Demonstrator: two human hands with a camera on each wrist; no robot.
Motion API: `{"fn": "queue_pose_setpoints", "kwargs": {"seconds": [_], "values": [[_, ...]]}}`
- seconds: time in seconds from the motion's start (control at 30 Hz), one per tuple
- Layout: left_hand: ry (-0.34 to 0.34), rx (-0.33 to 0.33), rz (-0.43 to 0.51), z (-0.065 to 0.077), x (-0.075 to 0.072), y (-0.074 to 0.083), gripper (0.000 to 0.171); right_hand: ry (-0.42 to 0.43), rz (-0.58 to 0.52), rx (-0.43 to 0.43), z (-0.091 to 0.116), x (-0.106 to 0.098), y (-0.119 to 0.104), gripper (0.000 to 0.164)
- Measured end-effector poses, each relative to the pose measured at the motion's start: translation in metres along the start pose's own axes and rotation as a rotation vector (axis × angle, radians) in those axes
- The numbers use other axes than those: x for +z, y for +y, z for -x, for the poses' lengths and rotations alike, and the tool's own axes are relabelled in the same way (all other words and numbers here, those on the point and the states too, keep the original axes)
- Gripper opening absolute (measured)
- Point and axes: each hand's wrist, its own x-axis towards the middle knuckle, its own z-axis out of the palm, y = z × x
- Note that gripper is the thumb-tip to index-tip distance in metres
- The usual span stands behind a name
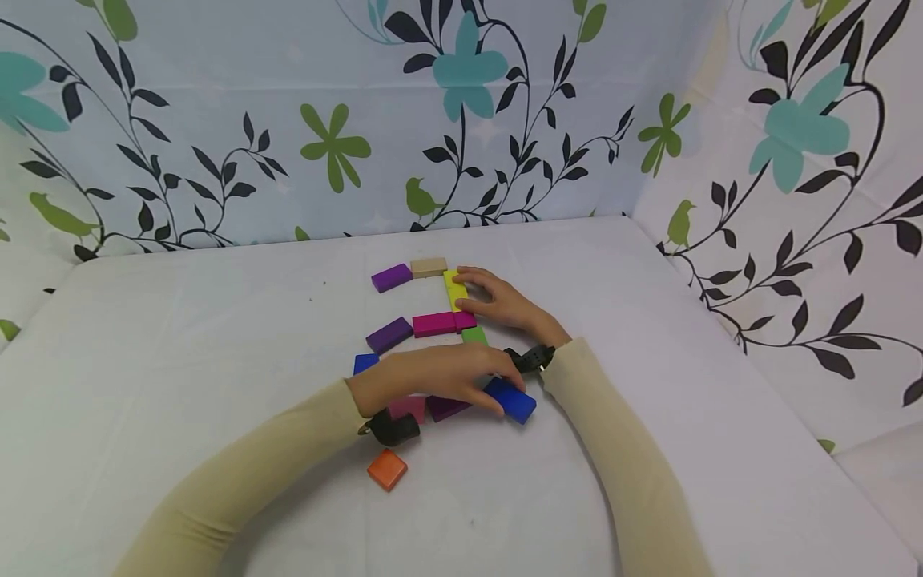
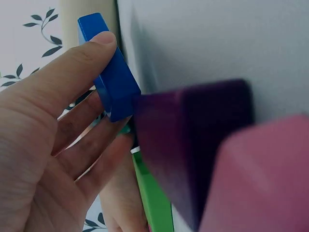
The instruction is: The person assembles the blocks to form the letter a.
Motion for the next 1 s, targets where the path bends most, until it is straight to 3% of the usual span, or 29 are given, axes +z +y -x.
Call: {"fn": "queue_pose_setpoints", "kwargs": {"seconds": [0.2, 0.5, 0.83, 1.0], "values": [[-0.005, 0.005, -0.095, -0.002, 0.003, 0.001, 0.04, 0.003, 0.006, -0.003, 0.0, 0.0, -0.001, 0.047], [0.002, -0.017, -0.134, 0.0, 0.004, 0.0, 0.042, 0.001, 0.023, -0.031, -0.002, -0.002, 0.002, 0.048], [0.055, 0.011, -0.102, 0.007, 0.006, -0.006, 0.034, 0.005, 0.014, -0.047, -0.002, -0.002, 0.004, 0.048], [0.085, 0.02, 0.006, 0.011, 0.008, -0.011, 0.031, 0.002, 0.005, -0.04, -0.001, 0.0, 0.005, 0.047]]}}
